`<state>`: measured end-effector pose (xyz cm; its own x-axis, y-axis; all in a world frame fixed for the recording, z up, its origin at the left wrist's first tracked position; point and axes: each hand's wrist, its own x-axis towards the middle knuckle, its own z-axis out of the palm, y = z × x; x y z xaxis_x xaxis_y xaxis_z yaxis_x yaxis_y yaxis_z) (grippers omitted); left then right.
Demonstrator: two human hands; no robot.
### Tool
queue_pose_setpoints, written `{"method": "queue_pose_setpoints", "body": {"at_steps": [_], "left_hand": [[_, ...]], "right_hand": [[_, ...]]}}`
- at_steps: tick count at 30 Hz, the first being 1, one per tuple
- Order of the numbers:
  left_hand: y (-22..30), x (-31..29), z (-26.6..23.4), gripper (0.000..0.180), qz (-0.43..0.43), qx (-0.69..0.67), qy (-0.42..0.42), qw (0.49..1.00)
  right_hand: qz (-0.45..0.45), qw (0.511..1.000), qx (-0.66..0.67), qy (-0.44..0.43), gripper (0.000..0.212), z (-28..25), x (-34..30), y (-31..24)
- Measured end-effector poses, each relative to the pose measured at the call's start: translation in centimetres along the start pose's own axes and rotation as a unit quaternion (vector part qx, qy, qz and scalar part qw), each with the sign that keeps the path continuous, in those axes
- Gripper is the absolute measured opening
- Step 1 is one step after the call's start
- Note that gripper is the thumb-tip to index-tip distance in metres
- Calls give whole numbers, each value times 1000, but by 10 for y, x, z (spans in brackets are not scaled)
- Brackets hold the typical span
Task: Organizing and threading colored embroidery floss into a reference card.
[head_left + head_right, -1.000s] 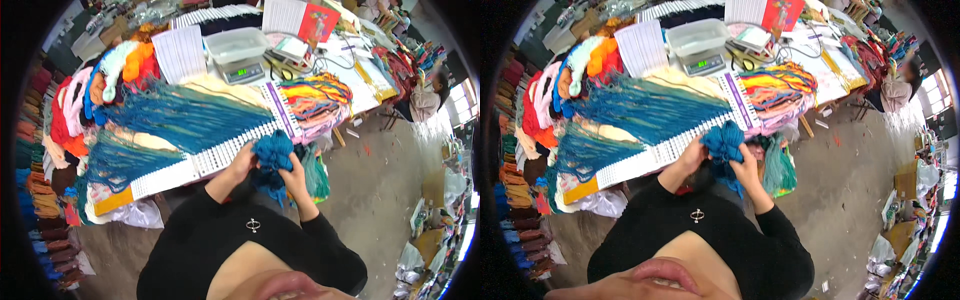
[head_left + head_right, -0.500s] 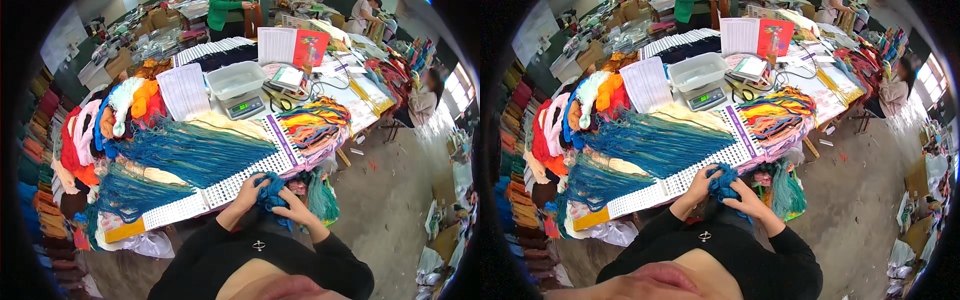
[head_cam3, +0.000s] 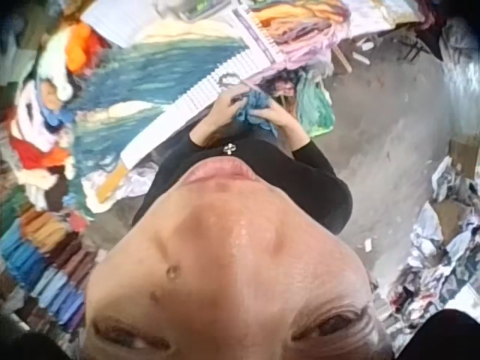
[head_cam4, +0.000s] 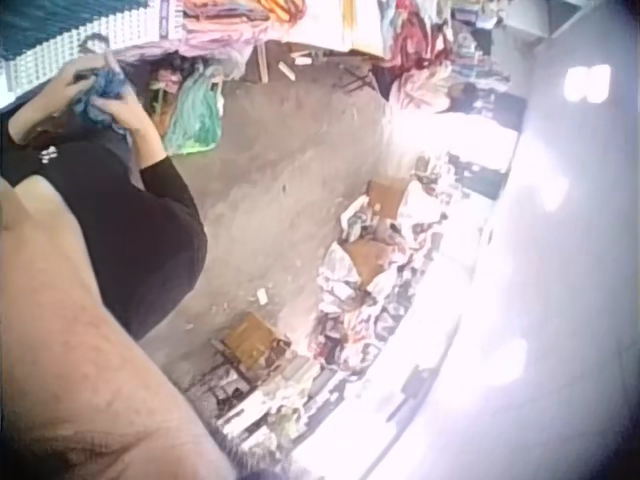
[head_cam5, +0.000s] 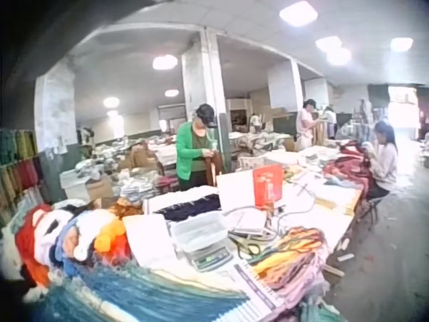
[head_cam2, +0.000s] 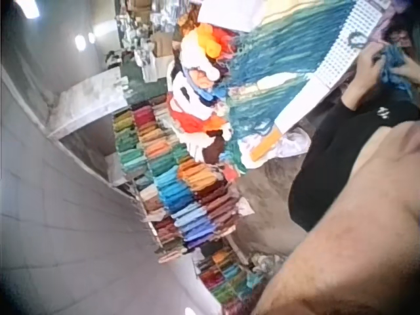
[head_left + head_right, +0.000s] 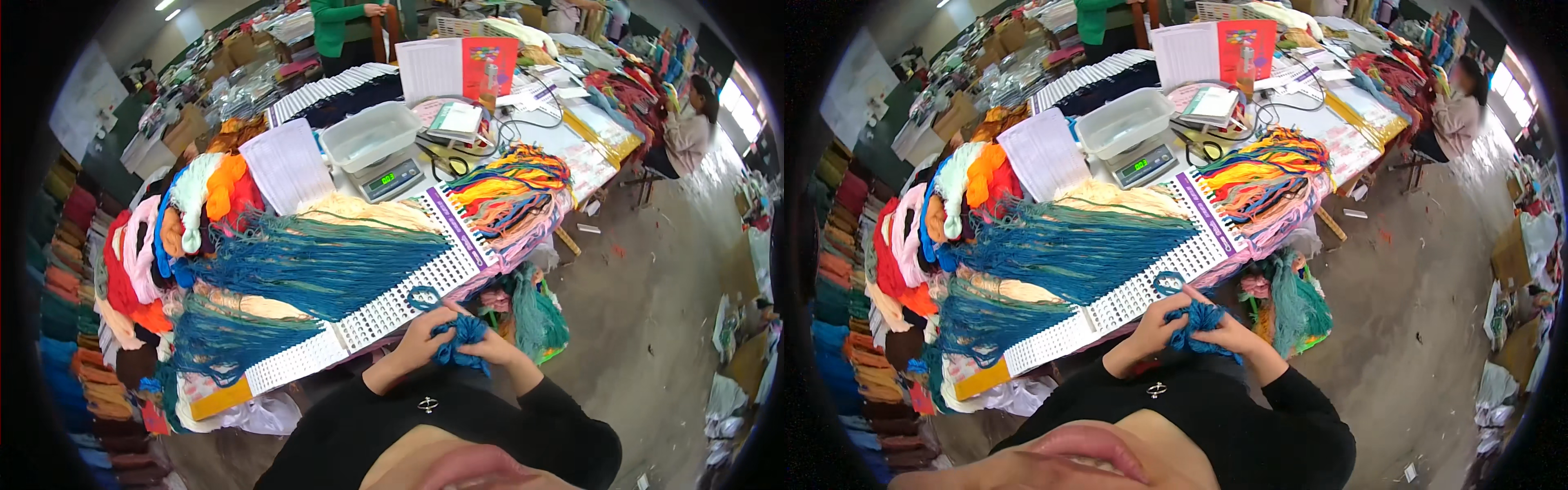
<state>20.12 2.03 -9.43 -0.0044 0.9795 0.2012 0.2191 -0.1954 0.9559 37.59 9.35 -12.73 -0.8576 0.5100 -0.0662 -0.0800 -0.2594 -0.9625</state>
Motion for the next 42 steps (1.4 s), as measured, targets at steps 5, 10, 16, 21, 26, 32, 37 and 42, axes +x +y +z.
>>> {"method": "queue_pose_setpoints", "body": {"at_steps": [5,10,16,21,26,32,37,42], "left_hand": [[9,12,-3,23,43,104,17,993],[0,17,-3,26,36,83,13,996],[2,21,1,32,39,-15,-56,998],[3,28,12,29,45,19,-11,999],[3,28,18,33,80,106,18,991],[26,21,23,38,98,245,53,963],[28,8,37,33,170,231,83,954],[32,9,42,30,214,274,47,937]], "right_hand": [[96,988,118,40,31,4,-1,5],[77,980,172,65,37,8,1,4],[-15,986,136,93,63,3,0,-4],[85,972,179,126,43,-7,-6,-8],[25,969,158,188,34,-1,0,-6],[-21,972,94,212,30,7,2,-11],[-28,955,116,270,24,3,2,-19],[-129,927,-186,300,34,-5,6,-2]]}}
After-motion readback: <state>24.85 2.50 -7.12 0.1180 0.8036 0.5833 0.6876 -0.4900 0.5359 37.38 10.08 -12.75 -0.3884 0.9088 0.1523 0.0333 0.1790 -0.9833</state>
